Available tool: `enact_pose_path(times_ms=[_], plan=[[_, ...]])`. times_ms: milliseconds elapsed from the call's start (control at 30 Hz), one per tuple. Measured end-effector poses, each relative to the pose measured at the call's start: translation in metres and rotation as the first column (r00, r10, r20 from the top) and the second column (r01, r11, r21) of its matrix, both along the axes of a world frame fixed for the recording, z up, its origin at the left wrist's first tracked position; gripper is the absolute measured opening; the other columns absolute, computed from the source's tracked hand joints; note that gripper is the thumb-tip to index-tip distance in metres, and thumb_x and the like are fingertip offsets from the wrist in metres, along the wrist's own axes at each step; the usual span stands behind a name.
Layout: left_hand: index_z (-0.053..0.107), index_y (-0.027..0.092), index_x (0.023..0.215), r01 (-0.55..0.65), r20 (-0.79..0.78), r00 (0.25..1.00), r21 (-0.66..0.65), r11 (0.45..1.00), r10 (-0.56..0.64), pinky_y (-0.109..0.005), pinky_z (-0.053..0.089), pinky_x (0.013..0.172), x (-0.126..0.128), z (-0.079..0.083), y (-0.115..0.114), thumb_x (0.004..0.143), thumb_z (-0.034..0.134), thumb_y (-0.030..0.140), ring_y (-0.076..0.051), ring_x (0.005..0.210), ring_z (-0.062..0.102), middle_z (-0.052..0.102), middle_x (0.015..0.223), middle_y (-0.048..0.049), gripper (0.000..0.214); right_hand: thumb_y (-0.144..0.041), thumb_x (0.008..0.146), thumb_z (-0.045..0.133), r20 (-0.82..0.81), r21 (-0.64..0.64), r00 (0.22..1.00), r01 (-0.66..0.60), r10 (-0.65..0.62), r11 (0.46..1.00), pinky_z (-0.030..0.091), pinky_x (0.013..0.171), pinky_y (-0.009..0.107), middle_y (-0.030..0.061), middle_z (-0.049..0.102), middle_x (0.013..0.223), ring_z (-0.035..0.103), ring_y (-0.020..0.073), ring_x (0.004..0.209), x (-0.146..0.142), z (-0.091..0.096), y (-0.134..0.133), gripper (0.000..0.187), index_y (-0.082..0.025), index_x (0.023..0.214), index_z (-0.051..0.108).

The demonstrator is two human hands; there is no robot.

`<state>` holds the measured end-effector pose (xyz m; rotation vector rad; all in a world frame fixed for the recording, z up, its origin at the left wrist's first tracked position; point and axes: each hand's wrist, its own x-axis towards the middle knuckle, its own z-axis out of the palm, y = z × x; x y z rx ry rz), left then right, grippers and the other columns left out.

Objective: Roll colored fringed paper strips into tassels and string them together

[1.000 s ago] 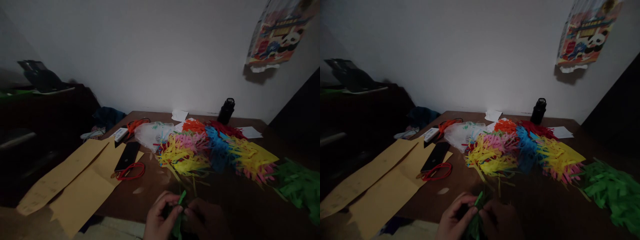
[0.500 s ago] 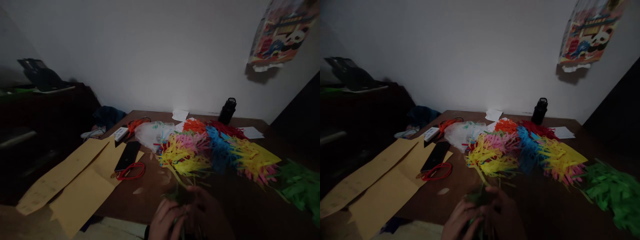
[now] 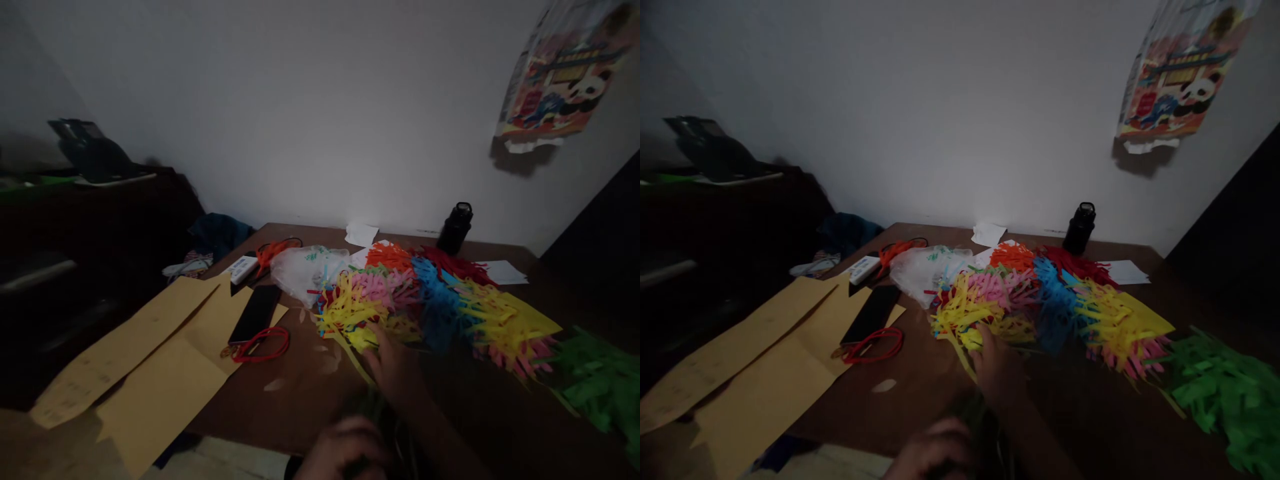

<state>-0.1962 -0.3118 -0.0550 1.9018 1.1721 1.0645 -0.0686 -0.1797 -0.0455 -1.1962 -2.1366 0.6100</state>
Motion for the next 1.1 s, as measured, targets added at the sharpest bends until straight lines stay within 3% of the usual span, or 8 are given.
enact_pose_path(times_ms=[133,233,367,500,633,767,867,1100], plan=[[0.075,0.018,0.084,-0.313,0.319,0.852,-0.325,0.892,0.415,-0.026,0.049,0.068,-0.017,0.012,0.020,0.083,0.065,0.056,-0.017,0.072,0.062,0.068,0.078,-0.0051,0.039,-0.007,0.079,0.047,0.046,0.067,0.998,-0.051,0.048,0.996,0.045,0.064,0.028,0.0091,0.069,0.074,0.066,0.0222,0.070,-0.005,-0.008,0.004,0.022,-0.018,0.076,0.065],[0.075,0.016,0.097,-0.284,0.454,0.696,-0.537,0.795,0.556,-0.023,0.045,0.061,-0.018,0.003,0.030,0.073,0.073,0.061,-0.013,0.060,0.056,0.067,0.072,-0.0022,0.051,-0.015,0.088,0.043,0.007,0.124,0.991,-0.132,0.132,0.984,0.045,0.065,0.024,0.0065,0.070,0.080,0.066,0.0185,0.074,0.008,-0.009,-0.017,0.023,-0.019,0.083,0.065],[0.074,0.017,0.102,-0.189,0.588,0.562,-0.594,0.782,0.582,-0.016,0.038,0.050,-0.007,-0.005,0.031,0.070,0.076,0.060,-0.006,0.048,0.046,0.062,0.064,0.0029,0.053,-0.025,0.092,0.042,-0.022,0.130,0.974,-0.220,0.225,0.967,0.047,0.061,0.022,0.0027,0.067,0.071,0.065,0.0157,0.064,0.023,-0.011,-0.053,0.026,-0.023,0.085,0.067],[0.077,0.019,0.094,-0.330,0.510,0.669,-0.447,0.831,0.540,-0.017,0.048,0.057,-0.005,0.000,0.021,0.078,0.072,0.055,-0.010,0.056,0.058,0.068,0.066,0.0001,0.040,-0.029,0.091,0.049,-0.086,0.035,0.984,-0.154,0.157,0.987,0.052,0.059,0.021,0.0024,0.071,0.078,0.068,0.0172,0.066,0.038,-0.006,-0.072,0.018,-0.024,0.101,0.064],[0.076,0.023,0.098,-0.560,0.227,0.808,0.013,0.828,0.543,-0.023,0.056,0.076,-0.006,0.006,0.005,0.084,0.070,0.033,-0.019,0.086,0.072,0.077,0.093,-0.0052,0.019,-0.030,0.098,0.041,-0.145,-0.102,0.987,-0.081,0.066,0.991,0.056,0.066,0.019,0.0053,0.074,0.090,0.072,0.0165,0.078,0.057,0.007,-0.073,0.025,-0.021,0.103,0.064],[0.069,0.027,0.110,-0.497,0.079,0.865,0.256,0.829,0.495,-0.016,0.056,0.068,-0.001,0.007,-0.007,0.085,0.066,0.019,-0.014,0.076,0.073,0.077,0.090,-0.0009,0.027,-0.031,0.102,0.037,-0.025,0.114,0.971,-0.234,0.238,0.966,0.054,0.067,0.018,0.0038,0.076,0.087,0.073,0.0155,0.073,0.060,0.013,-0.075,0.030,-0.024,0.103,0.066],[0.066,0.027,0.112,-0.446,0.029,0.884,0.350,0.824,0.466,-0.015,0.056,0.067,0.001,0.008,-0.011,0.085,0.066,0.016,-0.013,0.073,0.073,0.077,0.087,-0.0002,0.029,-0.031,0.103,0.033,0.076,0.253,0.965,-0.262,0.251,0.931,0.051,0.062,0.018,0.0024,0.073,0.075,0.070,0.0145,0.062,0.053,0.012,-0.079,0.034,-0.023,0.103,0.066],[0.062,0.030,0.112,-0.415,-0.026,0.895,0.315,0.854,0.445,-0.016,0.054,0.064,0.002,0.012,-0.014,0.083,0.067,0.012,-0.013,0.069,0.071,0.076,0.085,0.0022,0.034,-0.030,0.101,0.034,0.198,0.222,0.953,-0.271,0.229,0.937,0.044,0.053,0.021,0.0012,0.069,0.066,0.064,0.0148,0.053,0.050,0.002,-0.080,0.035,-0.025,0.091,0.067]])
